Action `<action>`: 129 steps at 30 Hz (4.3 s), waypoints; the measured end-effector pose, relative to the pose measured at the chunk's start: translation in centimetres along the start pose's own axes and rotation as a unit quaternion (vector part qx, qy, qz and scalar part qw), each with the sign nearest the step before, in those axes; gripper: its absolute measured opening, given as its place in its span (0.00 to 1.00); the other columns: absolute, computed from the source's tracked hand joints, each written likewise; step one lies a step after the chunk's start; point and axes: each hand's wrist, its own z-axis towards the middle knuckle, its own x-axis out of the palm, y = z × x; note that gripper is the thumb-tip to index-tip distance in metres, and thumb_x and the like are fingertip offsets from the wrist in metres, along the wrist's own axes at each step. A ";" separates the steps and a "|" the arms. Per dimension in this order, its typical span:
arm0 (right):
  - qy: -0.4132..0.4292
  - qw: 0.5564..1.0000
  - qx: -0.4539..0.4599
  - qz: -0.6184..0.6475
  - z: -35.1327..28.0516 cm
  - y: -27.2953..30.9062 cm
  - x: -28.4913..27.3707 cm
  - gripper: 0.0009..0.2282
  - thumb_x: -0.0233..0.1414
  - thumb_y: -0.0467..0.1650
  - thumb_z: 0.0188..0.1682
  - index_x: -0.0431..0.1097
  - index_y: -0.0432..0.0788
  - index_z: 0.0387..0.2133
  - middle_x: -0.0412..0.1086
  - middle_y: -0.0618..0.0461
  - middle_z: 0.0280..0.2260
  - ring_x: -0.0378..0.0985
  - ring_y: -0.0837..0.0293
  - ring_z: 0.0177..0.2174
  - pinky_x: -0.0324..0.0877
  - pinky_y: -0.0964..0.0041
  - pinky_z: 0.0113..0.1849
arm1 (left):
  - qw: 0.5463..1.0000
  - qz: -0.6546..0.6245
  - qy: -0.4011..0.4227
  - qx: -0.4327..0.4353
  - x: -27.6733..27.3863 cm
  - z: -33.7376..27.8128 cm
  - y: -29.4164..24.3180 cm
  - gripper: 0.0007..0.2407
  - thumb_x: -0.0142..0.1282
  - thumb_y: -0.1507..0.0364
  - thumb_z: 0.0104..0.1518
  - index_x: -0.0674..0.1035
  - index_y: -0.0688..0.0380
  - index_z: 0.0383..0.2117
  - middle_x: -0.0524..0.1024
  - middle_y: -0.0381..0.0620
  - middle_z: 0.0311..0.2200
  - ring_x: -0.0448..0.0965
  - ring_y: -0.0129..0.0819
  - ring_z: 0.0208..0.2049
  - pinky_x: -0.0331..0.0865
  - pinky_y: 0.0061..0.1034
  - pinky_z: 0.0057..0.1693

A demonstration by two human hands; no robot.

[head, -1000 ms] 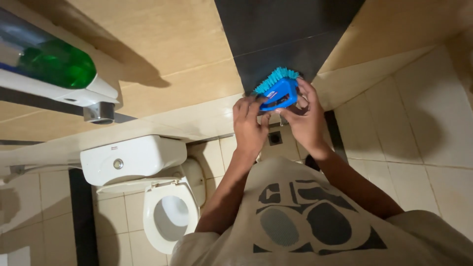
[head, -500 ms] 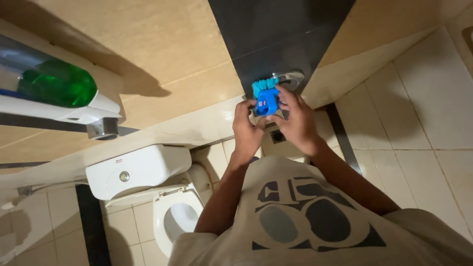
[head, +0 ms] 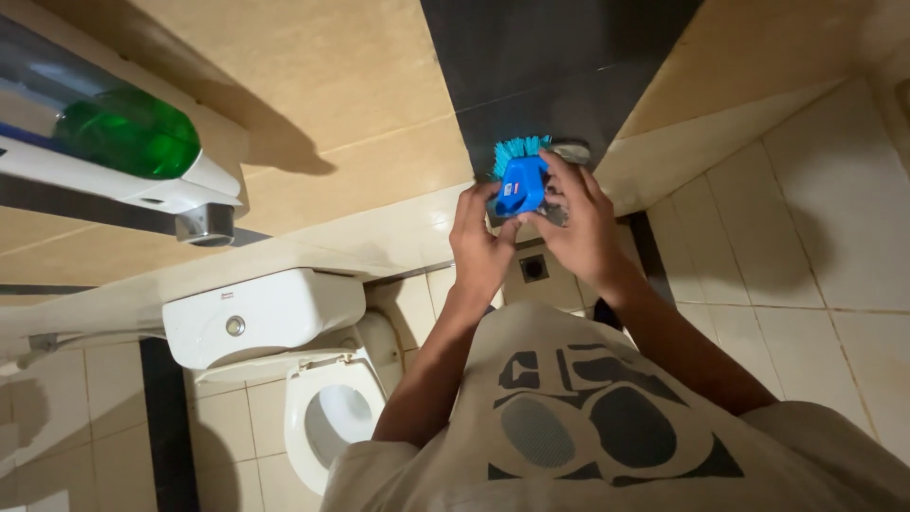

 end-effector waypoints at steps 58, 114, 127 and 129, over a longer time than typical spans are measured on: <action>-0.060 0.992 -0.072 -0.085 0.4 -6.0 -12.1 0.31 0.67 0.23 0.43 0.63 0.39 0.61 0.63 0.40 0.59 0.70 0.40 0.57 0.69 0.53 0.57 | 0.994 0.049 -0.084 -0.044 10.5 0.5 -7.3 0.19 0.67 0.83 0.54 0.79 0.58 0.52 0.69 0.54 0.52 0.75 0.40 0.43 0.76 0.28 0.45; -0.030 0.986 -0.131 -0.094 1.6 1.4 -3.4 0.30 0.70 0.22 0.37 0.69 0.35 0.55 0.68 0.42 0.58 0.72 0.41 0.56 0.70 0.52 0.57 | 0.991 0.103 -0.079 -0.021 -0.1 -0.2 -1.6 0.21 0.70 0.74 0.51 0.78 0.55 0.52 0.71 0.50 0.41 0.71 0.47 0.45 0.69 0.38 0.52; -0.044 0.987 -0.127 -0.092 0.3 1.4 0.3 0.31 0.71 0.20 0.37 0.68 0.37 0.57 0.65 0.43 0.60 0.72 0.42 0.57 0.73 0.53 0.56 | 0.982 0.173 -0.072 0.021 -1.4 -0.8 0.4 0.21 0.67 0.76 0.52 0.76 0.56 0.54 0.71 0.57 0.52 0.68 0.55 0.53 0.65 0.42 0.59; -0.069 0.996 -0.044 0.021 -0.4 0.5 1.5 0.36 0.70 0.19 0.40 0.61 0.39 0.63 0.55 0.41 0.62 0.69 0.44 0.59 0.76 0.57 0.56 | 0.990 0.132 -0.033 0.035 -1.5 -0.9 0.9 0.24 0.66 0.79 0.51 0.76 0.57 0.57 0.72 0.53 0.55 0.68 0.53 0.56 0.66 0.40 0.63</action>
